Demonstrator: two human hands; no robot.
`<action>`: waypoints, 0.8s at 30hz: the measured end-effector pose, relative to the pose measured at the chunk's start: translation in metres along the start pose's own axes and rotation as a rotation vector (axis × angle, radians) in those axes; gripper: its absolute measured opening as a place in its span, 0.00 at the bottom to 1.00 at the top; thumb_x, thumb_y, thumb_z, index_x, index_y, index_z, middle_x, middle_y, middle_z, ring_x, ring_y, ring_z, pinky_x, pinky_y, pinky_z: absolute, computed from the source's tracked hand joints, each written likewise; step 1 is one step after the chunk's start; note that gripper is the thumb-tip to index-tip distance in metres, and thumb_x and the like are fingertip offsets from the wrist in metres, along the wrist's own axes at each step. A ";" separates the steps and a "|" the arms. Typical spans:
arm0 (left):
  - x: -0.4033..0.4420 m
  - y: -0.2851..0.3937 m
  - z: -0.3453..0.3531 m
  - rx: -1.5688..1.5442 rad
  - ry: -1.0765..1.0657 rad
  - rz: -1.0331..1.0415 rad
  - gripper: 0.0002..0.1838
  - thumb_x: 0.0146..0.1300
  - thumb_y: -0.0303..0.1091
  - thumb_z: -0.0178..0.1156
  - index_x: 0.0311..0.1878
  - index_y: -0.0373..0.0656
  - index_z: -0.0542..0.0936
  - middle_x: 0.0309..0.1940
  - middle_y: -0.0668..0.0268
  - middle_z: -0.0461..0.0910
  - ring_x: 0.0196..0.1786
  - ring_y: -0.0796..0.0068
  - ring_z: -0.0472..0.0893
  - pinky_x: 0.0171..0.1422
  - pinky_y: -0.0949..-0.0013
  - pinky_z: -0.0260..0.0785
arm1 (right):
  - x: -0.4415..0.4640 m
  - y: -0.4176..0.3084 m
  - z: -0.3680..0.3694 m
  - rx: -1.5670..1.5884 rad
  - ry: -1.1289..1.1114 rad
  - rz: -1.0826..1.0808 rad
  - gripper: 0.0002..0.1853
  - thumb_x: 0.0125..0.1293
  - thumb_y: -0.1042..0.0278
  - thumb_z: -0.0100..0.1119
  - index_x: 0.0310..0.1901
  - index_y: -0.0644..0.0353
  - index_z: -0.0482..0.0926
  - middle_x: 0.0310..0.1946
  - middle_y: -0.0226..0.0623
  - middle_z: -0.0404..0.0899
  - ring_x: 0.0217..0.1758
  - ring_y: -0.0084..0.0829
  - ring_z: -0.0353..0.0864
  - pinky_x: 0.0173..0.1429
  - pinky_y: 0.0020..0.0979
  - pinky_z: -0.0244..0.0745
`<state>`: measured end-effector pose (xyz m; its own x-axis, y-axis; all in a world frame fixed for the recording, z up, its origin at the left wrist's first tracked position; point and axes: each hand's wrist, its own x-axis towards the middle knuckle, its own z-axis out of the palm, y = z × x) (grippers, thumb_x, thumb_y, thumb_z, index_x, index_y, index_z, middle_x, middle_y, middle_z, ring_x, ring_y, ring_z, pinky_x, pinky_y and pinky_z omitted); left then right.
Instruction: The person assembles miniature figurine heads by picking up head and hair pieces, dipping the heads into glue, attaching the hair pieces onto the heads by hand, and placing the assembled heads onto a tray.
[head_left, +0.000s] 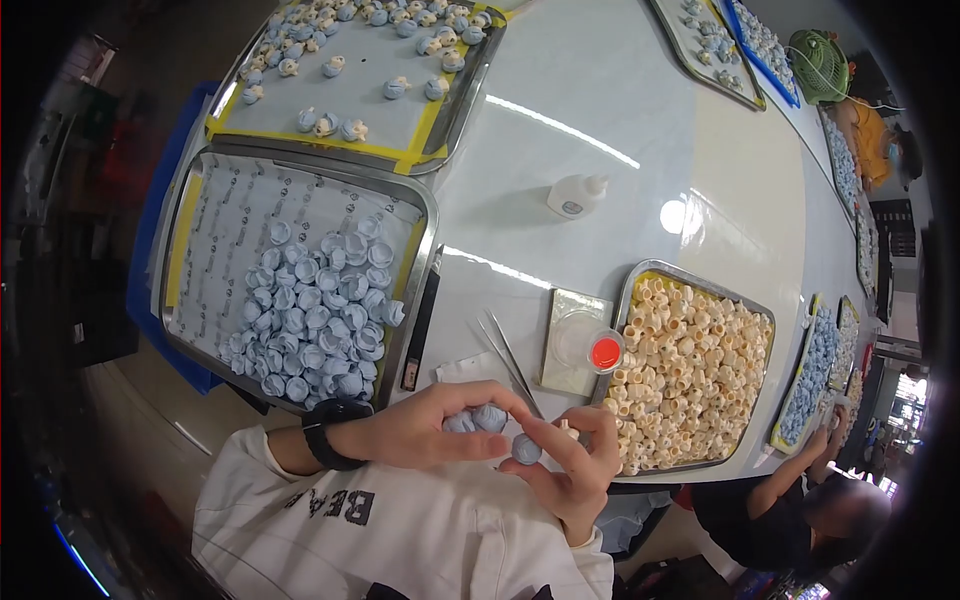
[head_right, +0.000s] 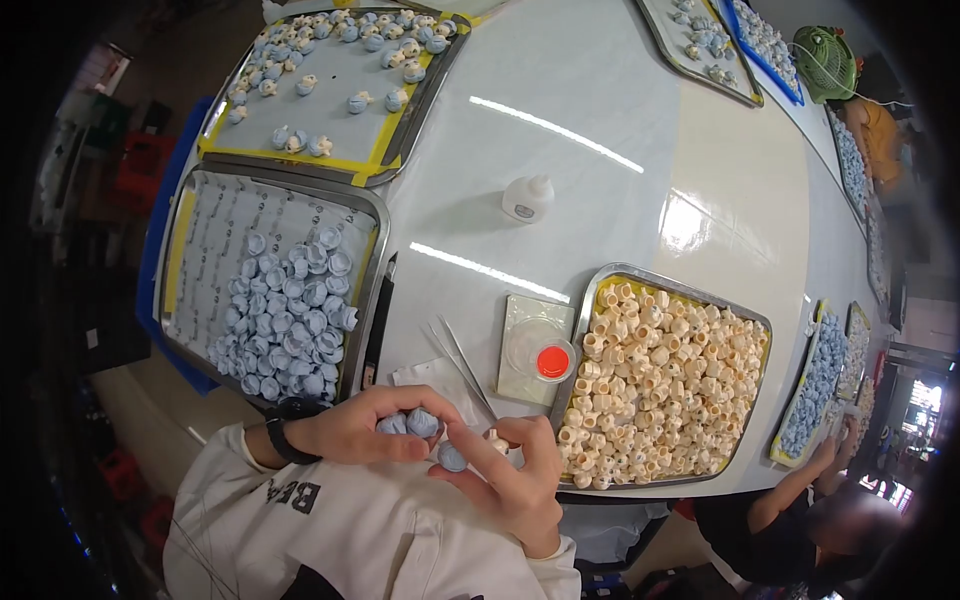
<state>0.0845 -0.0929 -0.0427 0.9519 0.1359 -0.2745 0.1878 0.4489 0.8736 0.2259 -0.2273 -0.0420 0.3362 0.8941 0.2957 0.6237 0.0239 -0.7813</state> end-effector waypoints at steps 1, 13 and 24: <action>0.000 -0.002 0.000 -0.001 -0.002 -0.002 0.21 0.61 0.43 0.55 0.50 0.37 0.70 0.41 0.66 0.74 0.47 0.79 0.70 0.54 0.74 0.60 | 0.002 0.002 0.001 -0.016 -0.022 -0.025 0.24 0.36 0.59 0.69 0.41 0.54 0.80 0.27 0.35 0.66 0.26 0.30 0.66 0.26 0.27 0.63; 0.001 -0.002 0.001 -0.169 -0.096 -0.245 0.20 0.61 0.44 0.55 0.50 0.41 0.69 0.32 0.73 0.72 0.26 0.89 0.67 0.28 0.83 0.59 | -0.001 0.001 0.005 -0.158 -0.032 -0.044 0.27 0.45 0.40 0.56 0.39 0.53 0.81 0.26 0.34 0.64 0.23 0.30 0.62 0.25 0.28 0.57; 0.002 -0.013 0.005 0.001 -0.051 0.003 0.18 0.62 0.41 0.52 0.50 0.38 0.70 0.33 0.68 0.73 0.32 0.87 0.69 0.35 0.81 0.61 | 0.000 0.003 -0.001 -0.054 0.030 -0.126 0.22 0.31 0.79 0.64 0.36 0.57 0.81 0.26 0.35 0.66 0.22 0.28 0.65 0.23 0.25 0.59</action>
<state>0.0846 -0.1030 -0.0528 0.9634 0.0923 -0.2515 0.1854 0.4479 0.8747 0.2285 -0.2276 -0.0432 0.2733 0.8716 0.4070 0.6990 0.1107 -0.7065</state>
